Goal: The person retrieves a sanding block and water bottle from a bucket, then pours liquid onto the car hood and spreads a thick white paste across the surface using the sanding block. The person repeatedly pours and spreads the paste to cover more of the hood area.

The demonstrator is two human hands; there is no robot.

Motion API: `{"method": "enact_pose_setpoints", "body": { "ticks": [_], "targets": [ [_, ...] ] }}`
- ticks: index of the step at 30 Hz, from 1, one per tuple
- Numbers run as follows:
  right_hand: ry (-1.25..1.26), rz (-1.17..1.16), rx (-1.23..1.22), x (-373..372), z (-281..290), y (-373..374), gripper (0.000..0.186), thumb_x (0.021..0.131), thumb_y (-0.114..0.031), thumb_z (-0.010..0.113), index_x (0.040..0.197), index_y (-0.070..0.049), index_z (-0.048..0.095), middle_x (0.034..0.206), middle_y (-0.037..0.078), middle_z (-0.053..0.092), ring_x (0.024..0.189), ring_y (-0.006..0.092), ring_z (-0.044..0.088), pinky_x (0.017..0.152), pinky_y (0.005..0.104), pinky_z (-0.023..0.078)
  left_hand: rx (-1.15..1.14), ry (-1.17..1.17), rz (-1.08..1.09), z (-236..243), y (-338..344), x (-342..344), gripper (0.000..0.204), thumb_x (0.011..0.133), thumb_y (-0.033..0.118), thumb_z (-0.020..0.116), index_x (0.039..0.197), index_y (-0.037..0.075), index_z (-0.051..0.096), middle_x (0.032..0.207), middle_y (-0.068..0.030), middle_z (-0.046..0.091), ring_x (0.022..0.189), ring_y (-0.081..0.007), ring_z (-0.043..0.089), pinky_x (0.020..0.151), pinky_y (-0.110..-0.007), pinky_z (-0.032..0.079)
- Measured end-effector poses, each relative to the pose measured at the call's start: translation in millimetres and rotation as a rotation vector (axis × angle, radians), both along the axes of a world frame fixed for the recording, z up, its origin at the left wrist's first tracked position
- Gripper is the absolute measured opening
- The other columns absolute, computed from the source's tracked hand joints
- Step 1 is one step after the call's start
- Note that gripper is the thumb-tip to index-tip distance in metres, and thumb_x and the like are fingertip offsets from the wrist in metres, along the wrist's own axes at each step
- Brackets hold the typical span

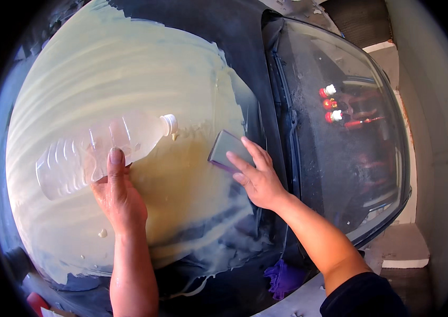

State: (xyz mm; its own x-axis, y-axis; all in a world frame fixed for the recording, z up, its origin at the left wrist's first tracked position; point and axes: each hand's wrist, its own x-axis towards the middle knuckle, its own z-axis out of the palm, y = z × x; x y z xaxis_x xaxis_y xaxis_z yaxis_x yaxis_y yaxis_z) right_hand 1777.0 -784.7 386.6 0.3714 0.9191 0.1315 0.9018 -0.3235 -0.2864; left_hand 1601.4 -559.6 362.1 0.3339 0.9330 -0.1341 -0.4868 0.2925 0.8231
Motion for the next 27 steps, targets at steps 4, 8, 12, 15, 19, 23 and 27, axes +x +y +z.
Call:
{"method": "enact_pose_setpoints", "body": {
  "ticks": [4,8,12,15,19,23,27],
  "targets": [
    [-0.074,-0.074,-0.015,78.4,-3.7,55.4,0.045,0.094,-0.023,0.059,0.138,-0.025,0.055,0.147,0.023,0.039,0.133,0.0397,0.040,0.110,0.0465,0.032,0.001,-0.027,-0.017,-3.8,-2.8,4.2,0.048,0.095,0.032,0.064,0.129,0.002,0.049,0.121,-0.0087,0.059,0.107,-0.0202,0.058,0.089,-0.036,0.045],
    [-0.137,-0.261,0.048,156.5,-0.1,130.0,0.040,0.097,-0.031,0.054,0.137,-0.026,0.055,0.144,0.023,0.042,0.130,0.0390,0.043,0.109,0.0460,0.034,0.026,-0.046,-0.089,-0.7,-7.3,11.3,0.048,0.095,0.032,0.063,0.130,0.002,0.049,0.121,-0.0094,0.059,0.106,-0.0204,0.058,0.088,-0.035,0.045],
    [-0.105,-0.057,0.049,100.8,-19.8,84.1,0.043,0.095,-0.027,0.059,0.138,-0.026,0.054,0.147,0.023,0.039,0.133,0.0395,0.040,0.109,0.0466,0.033,0.020,0.033,-0.079,-6.5,-1.4,0.3,0.049,0.096,0.031,0.062,0.132,0.002,0.046,0.123,-0.0104,0.058,0.108,-0.0206,0.058,0.089,-0.036,0.046],
    [-0.043,0.033,-0.009,34.4,-3.0,25.0,0.050,0.090,-0.017,0.065,0.138,-0.027,0.055,0.148,0.021,0.037,0.135,0.0387,0.038,0.110,0.0469,0.031,0.001,0.015,-0.031,0.3,0.8,-0.8,0.049,0.096,0.030,0.062,0.133,0.003,0.046,0.125,-0.0104,0.057,0.108,-0.0204,0.057,0.089,-0.036,0.046],
    [-0.097,0.031,0.002,75.7,-5.8,48.5,0.045,0.093,-0.021,0.062,0.137,-0.026,0.056,0.147,0.021,0.039,0.134,0.0387,0.040,0.111,0.0471,0.031,-0.021,-0.014,-0.048,-0.6,-2.8,2.6,0.048,0.095,0.030,0.063,0.132,0.003,0.046,0.125,-0.0097,0.057,0.108,-0.0198,0.057,0.089,-0.036,0.046],
    [-0.145,-0.186,0.050,167.2,1.2,123.2,0.041,0.097,-0.029,0.055,0.137,-0.024,0.054,0.144,0.023,0.042,0.129,0.0406,0.043,0.108,0.0478,0.033,-0.023,-0.072,-0.089,-4.8,-6.6,11.0,0.048,0.095,0.029,0.063,0.132,0.003,0.046,0.124,-0.0091,0.057,0.108,-0.0192,0.058,0.089,-0.035,0.046],
    [-0.096,-0.039,0.049,113.7,-14.1,84.9,0.044,0.095,-0.026,0.057,0.139,-0.026,0.052,0.145,0.022,0.041,0.132,0.0399,0.040,0.109,0.0475,0.033,0.003,0.003,-0.071,-11.9,0.4,1.8,0.048,0.096,0.028,0.063,0.133,0.003,0.045,0.124,-0.0088,0.058,0.107,-0.0191,0.059,0.091,-0.036,0.045]
  ]
}}
